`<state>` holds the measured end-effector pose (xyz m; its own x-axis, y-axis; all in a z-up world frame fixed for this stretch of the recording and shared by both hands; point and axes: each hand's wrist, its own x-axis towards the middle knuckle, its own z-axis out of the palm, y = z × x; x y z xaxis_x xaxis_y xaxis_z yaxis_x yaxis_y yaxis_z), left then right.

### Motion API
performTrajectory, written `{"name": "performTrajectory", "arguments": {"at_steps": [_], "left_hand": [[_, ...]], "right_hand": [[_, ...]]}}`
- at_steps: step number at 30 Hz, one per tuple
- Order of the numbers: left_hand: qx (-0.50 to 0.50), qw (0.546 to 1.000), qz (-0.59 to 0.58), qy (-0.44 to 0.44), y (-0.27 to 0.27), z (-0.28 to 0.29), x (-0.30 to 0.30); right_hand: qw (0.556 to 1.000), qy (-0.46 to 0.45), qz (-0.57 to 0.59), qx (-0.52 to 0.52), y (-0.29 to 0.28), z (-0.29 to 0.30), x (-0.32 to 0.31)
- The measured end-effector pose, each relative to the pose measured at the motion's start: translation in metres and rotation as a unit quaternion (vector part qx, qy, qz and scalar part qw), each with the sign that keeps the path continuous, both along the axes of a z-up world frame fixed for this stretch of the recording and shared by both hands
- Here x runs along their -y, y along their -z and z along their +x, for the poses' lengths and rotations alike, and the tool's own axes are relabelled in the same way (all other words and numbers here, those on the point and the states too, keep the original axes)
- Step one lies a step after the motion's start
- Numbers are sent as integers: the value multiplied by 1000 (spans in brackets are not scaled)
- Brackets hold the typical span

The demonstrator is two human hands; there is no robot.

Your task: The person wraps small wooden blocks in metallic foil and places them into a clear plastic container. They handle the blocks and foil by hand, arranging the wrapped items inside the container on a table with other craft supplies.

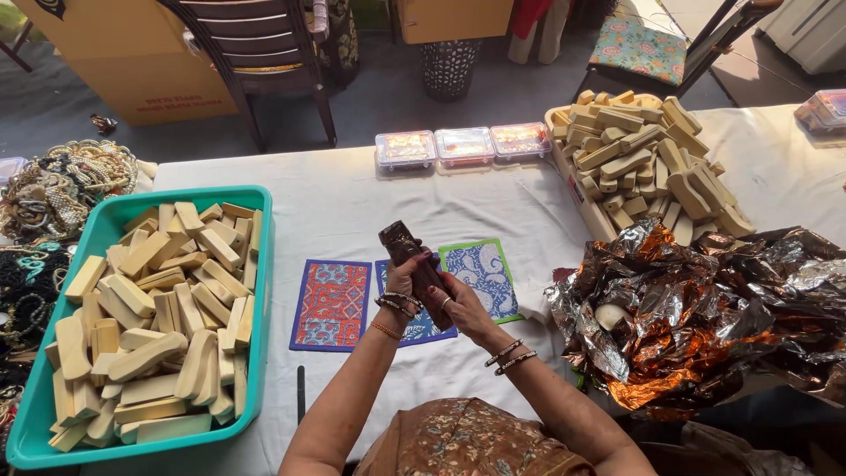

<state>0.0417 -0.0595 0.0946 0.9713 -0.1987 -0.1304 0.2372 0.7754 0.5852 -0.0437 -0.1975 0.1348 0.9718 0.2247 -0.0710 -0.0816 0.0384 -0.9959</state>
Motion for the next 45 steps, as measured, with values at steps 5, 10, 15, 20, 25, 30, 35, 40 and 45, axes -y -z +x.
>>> {"name": "performTrajectory", "arguments": {"at_steps": [5, 10, 15, 20, 25, 30, 35, 40, 45], "left_hand": [[2, 998, -55, -20, -6, 27, -11], [16, 1000, -22, 13, -49, 30, -21], [35, 998, -52, -24, -30, 53, -37], [65, 987, -83, -123, -30, 70, -86], [23, 997, -78, -9, -92, -4, -53], [103, 991, -23, 86, -29, -22, -14], [36, 989, -120, 80, -30, -2, -17], [17, 996, -86, 26, -45, 18, -29], [65, 993, -53, -80, -27, 57, -63]], "right_hand": [[1000, 3, -31, -4, -18, -12, 0], [997, 11, -73, -5, -27, -15, 0], [996, 2, -90, -3, -38, -22, 1], [997, 7, -73, -13, -35, -25, 11], [996, 20, 66, -60, -29, -16, 11], [980, -29, 167, -105, -23, -14, 1], [984, -23, 148, -92, -15, -13, 4], [988, -38, 133, -72, -25, -18, 3], [991, -46, 95, -85, -22, -15, 7]]}}
